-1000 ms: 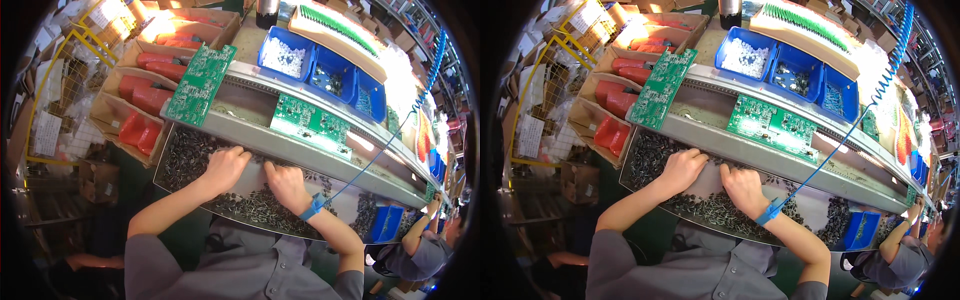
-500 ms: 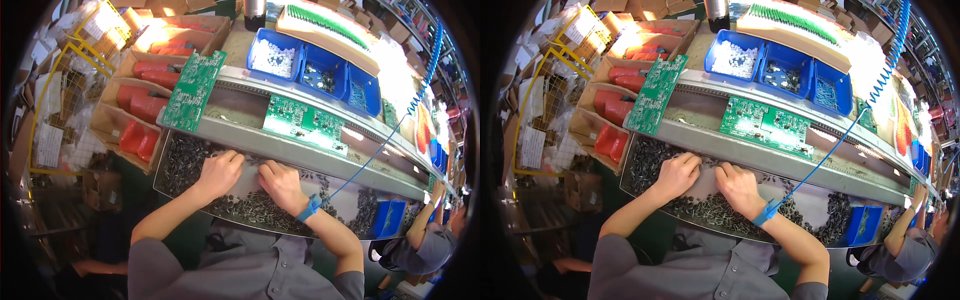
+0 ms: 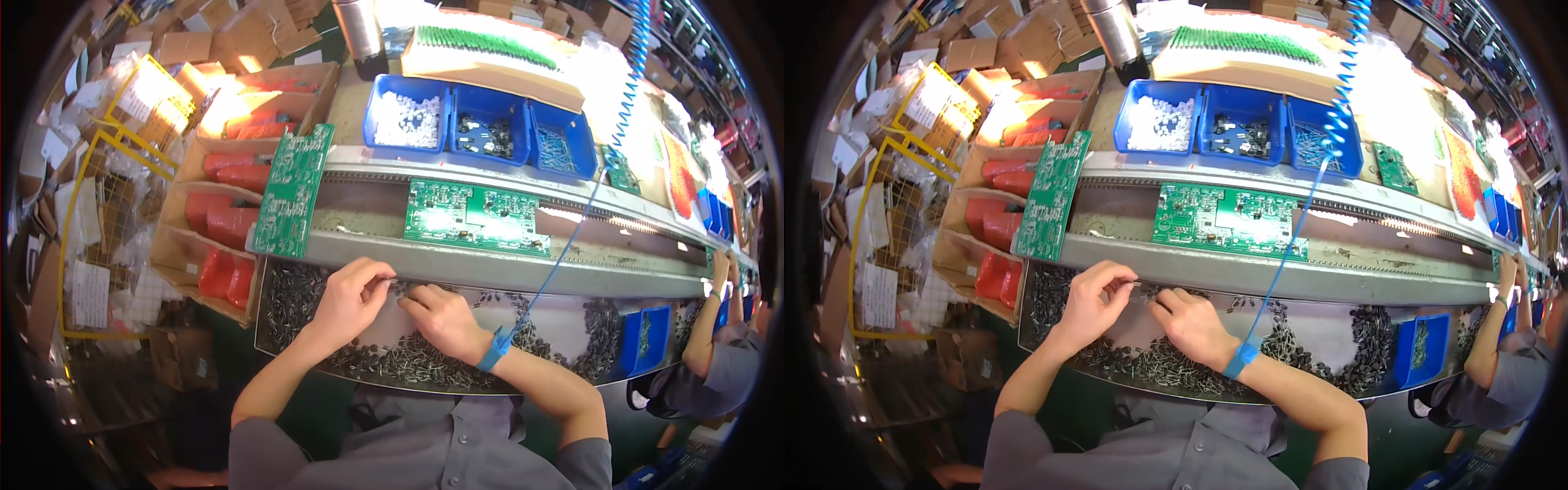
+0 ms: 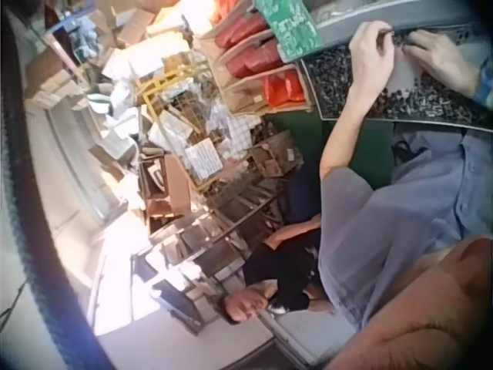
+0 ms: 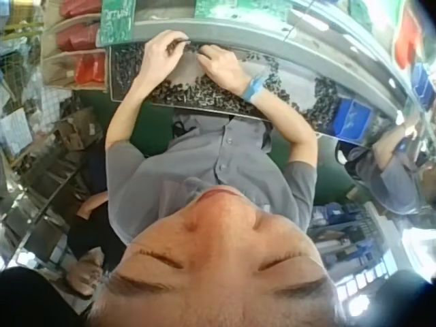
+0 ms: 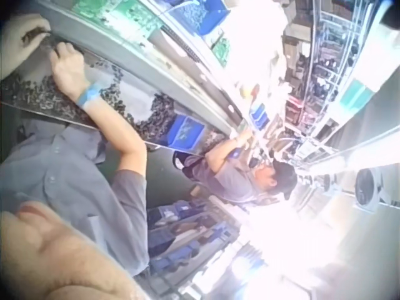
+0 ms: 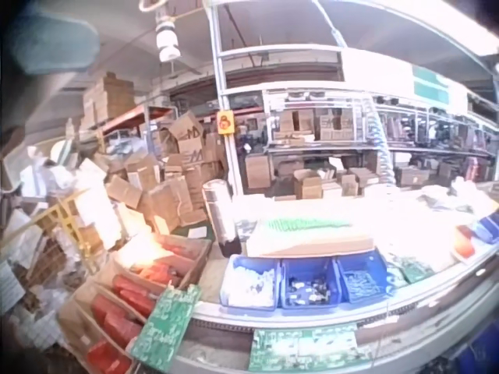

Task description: The person sets aside a thermos and assembles electronic circuit boards along a workstation by picking various components from bins and trays and inserting them onto the boards by hand.

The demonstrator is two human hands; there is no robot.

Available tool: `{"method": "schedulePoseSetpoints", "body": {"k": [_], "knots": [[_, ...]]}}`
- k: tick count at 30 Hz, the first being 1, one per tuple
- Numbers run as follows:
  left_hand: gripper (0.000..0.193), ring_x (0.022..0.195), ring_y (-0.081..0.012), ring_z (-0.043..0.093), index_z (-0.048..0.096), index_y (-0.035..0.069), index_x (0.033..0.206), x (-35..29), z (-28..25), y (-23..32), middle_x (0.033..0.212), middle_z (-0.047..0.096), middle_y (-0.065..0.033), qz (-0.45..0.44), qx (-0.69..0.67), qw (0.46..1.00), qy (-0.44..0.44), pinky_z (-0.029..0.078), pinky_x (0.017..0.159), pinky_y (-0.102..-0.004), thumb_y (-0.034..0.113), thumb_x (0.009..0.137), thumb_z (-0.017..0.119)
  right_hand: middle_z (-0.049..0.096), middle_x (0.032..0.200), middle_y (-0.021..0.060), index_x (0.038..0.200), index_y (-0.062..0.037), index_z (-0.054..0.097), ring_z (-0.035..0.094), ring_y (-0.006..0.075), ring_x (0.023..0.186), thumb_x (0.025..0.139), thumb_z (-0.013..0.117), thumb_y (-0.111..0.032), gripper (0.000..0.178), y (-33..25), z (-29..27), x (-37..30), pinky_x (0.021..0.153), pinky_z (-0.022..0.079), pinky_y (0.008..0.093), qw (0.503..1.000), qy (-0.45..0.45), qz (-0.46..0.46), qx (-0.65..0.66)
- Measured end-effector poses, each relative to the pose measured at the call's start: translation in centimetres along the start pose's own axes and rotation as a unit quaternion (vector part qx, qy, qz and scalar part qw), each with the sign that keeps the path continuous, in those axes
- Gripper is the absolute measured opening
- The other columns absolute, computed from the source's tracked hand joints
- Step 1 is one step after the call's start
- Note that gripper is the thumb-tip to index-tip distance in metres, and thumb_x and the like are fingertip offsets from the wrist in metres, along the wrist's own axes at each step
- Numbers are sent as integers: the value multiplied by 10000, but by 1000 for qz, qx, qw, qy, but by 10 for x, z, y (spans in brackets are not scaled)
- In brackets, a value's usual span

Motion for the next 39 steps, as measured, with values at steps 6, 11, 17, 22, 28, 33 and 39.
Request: {"method": "schedulePoseSetpoints", "body": {"k": [6, 11, 17, 22, 28, 33, 39], "knots": [[130, 763, -166, 631, 672, -17, 935, 52, 19, 10, 899, 658, -99, 11, -35, 998, -44, 501, 670, -260, -7, 810, 638, 582, 854, 83, 939, -28, 616, 589, 249, 771, 647, 620, -22, 293, -5, -3, -2, 661, 515, 351, 998, 17, -22, 49], [117, 729, -182, 626, 676, -13, 918, 79, 41, 13, 868, 655, -111, 54, 5, 996, -67, 489, 620, -271, -1, 809, 635, 560, 857, 93, 853, -19, 572, 570, 252, 798, 676, 582, -58, 181, -5, -7, -5, 714, 495, 356, 997, 24, -24, 64], [82, 684, -188, 607, 664, -21, 882, 81, 47, 6, 825, 626, -106, 88, 38, 995, -41, 469, 580, -277, -8, 807, 632, 570, 835, 88, 923, -23, 606, 575, 259, 768, 655, 632, -40, 269, -4, -10, -5, 694, 491, 363, 995, 37, -22, 88], [76, 672, -195, 599, 657, -25, 876, 82, 49, 4, 817, 613, -107, 85, 30, 995, -38, 464, 586, -281, -19, 809, 623, 557, 821, 79, 905, -33, 597, 564, 248, 752, 654, 642, -64, 256, -2, -10, -4, 686, 477, 347, 996, 39, -27, 82], [72, 667, -218, 594, 650, -30, 869, 83, 50, 4, 813, 608, -116, 91, 37, 995, -32, 457, 598, -301, -27, 805, 616, 560, 831, 72, 912, -39, 600, 564, 244, 764, 655, 649, -74, 264, 0, -10, -4, 689, 475, 346, 996, 36, -22, 79], [76, 678, -224, 599, 648, -29, 872, 82, 50, 3, 817, 609, -117, 93, 35, 995, -31, 461, 604, -300, -31, 804, 613, 567, 846, 73, 926, -39, 603, 565, 246, 769, 661, 649, -74, 271, 2, -10, -5, 691, 475, 350, 996, 31, -22, 83], [78, 699, -231, 609, 644, -31, 874, 81, 49, 4, 825, 609, -121, 102, 33, 994, -23, 472, 618, -299, -32, 804, 611, 572, 860, 76, 930, -38, 605, 569, 249, 774, 667, 645, -72, 268, 3, -8, -5, 695, 475, 354, 996, 21, -20, 83]]}}
Point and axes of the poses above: each hand's wrist, its own x-axis towards the middle knuckle, its own z-axis out of the palm, y = z × x, the point moved 7 cm from there along x, towards the middle knuckle
